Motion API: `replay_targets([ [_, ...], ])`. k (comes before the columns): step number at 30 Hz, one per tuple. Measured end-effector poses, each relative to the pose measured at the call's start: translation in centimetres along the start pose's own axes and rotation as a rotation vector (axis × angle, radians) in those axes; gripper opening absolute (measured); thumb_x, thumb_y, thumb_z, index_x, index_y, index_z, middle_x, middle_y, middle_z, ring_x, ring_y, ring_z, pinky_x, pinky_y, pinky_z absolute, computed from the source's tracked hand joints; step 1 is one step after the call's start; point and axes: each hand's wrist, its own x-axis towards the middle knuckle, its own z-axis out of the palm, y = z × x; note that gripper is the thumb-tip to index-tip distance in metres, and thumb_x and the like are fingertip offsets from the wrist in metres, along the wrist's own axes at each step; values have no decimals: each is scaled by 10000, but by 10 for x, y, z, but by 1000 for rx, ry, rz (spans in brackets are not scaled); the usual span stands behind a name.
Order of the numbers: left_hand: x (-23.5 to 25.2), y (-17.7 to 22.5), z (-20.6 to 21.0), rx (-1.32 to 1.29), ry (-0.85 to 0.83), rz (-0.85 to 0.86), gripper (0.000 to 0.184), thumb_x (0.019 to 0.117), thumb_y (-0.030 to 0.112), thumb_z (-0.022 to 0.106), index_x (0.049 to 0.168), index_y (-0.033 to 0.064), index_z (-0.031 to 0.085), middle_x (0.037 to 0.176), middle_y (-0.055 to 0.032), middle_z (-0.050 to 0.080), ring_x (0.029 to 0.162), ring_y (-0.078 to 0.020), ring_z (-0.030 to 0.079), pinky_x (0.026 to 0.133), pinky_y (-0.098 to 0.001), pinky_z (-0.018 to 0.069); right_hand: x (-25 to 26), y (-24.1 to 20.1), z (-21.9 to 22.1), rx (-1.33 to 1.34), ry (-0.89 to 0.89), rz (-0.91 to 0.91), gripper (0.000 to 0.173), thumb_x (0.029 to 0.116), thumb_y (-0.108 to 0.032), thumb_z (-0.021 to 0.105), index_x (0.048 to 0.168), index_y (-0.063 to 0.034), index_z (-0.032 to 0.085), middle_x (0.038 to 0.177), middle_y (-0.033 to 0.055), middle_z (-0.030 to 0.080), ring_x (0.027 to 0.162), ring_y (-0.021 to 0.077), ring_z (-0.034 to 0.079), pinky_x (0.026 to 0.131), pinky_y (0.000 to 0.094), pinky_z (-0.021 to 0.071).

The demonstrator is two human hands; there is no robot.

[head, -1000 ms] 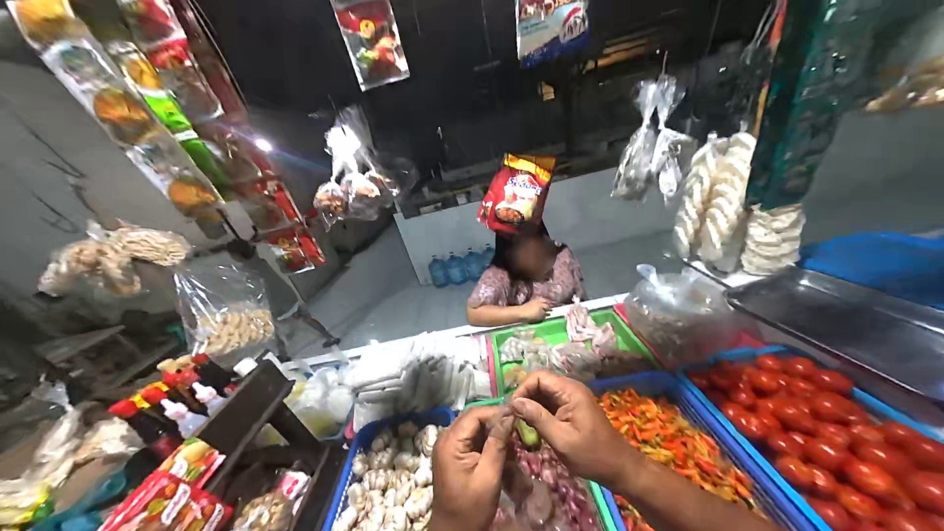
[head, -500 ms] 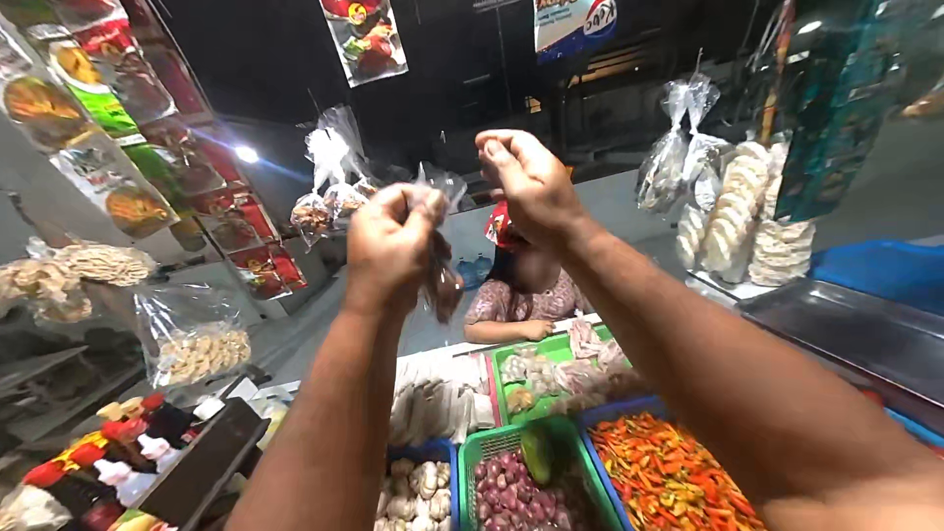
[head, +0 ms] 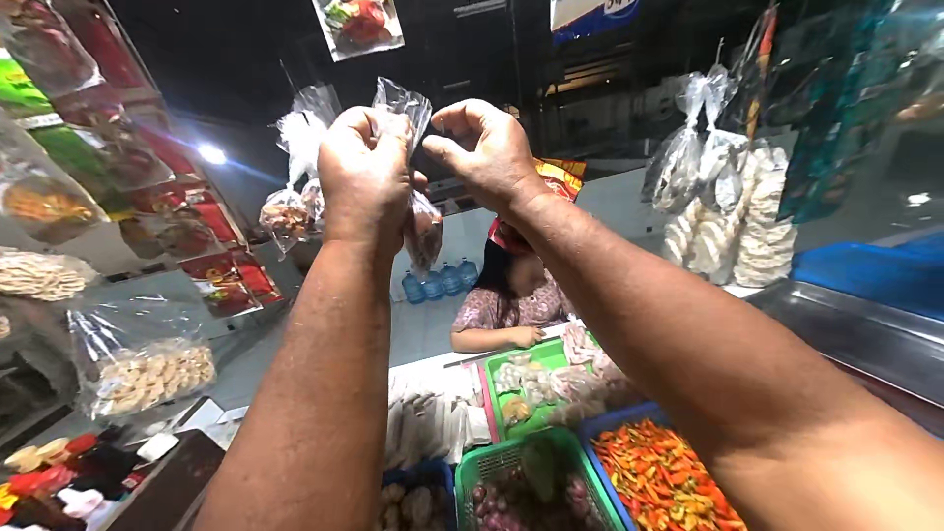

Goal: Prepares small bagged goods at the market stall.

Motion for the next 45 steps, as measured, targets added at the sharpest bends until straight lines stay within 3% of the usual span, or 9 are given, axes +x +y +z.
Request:
replay_targets([
  [7, -4, -29, 2, -223, -257, 101, 310, 1054, 98, 514, 1357, 37, 545, 1066, -58, 663, 683, -141, 666, 606, -302, 612, 5, -14, -5, 165, 43, 69, 94, 959, -122, 645, 958, -58, 714, 803, 42, 705, 650, 130, 675, 632, 333, 598],
  [12, -3, -39, 9, 341, -110, 506, 149, 995, 136, 549, 931, 45, 648, 1427, -99, 576, 1275, -126, 578, 1032, -305, 503, 1, -24, -14, 153, -6, 84, 145, 1002, -142, 608, 955, -52, 712, 805, 55, 732, 677, 145, 726, 652, 354, 646],
  [14, -7, -39, 14, 426, -70, 574, 169, 991, 152, 564, 894, 66, 673, 1451, -99, 552, 1341, -150, 531, 1077, -313, 477, 2, -29, -13, 65, 15, 40, 220, 1019, -170, 563, 886, -94, 722, 771, 1, 723, 683, 94, 696, 658, 329, 601],
  [20, -7, -33, 8, 451, -97, 424, 181, 1003, 207, 567, 1005, 73, 688, 1142, -74, 645, 1056, -125, 620, 921, -301, 503, 2, -40, -13, 350, 17, 265, 344, 1073, -197, 467, 859, -54, 697, 742, 61, 700, 629, 163, 682, 561, 340, 592],
  [25, -13, -30, 12, 439, 89, 591, 178, 994, 164, 580, 937, 42, 696, 1245, -120, 633, 1166, -153, 601, 997, -270, 489, 2, -41, -13, 275, 41, 228, 200, 1008, -189, 595, 892, -83, 718, 776, 32, 697, 647, 126, 656, 574, 307, 551],
  [28, -6, -24, 10, 258, 53, 437, 147, 1017, 217, 595, 1026, 89, 667, 939, 5, 684, 852, -51, 657, 777, -260, 545, 1, -38, -11, 272, 22, 143, 137, 990, -180, 671, 989, -57, 730, 820, 36, 715, 678, 108, 666, 612, 281, 555],
  [37, 3, 6, 6, 54, -81, 86, 143, 1021, 211, 628, 944, 91, 621, 776, -13, 668, 580, -135, 673, 542, -334, 625, -1, -43, -17, 499, -165, 353, 684, 1098, -567, 245, 1147, -33, 669, 939, 138, 744, 794, 237, 739, 692, 384, 621],
  [41, 8, 7, 6, 209, -67, 70, 181, 992, 235, 636, 856, 118, 616, 710, 19, 626, 592, -86, 636, 581, -300, 576, 0, -38, -16, 384, -128, 212, 293, 1078, -295, 542, 1094, -30, 668, 944, 116, 720, 745, 220, 736, 662, 392, 650],
  [45, 7, 11, 9, 174, -82, 30, 164, 978, 220, 668, 897, 81, 634, 749, -11, 671, 600, -110, 676, 592, -315, 618, 3, -36, -19, 281, -103, 197, 229, 1078, -232, 544, 1035, -45, 668, 873, 79, 714, 709, 165, 717, 646, 345, 635],
])
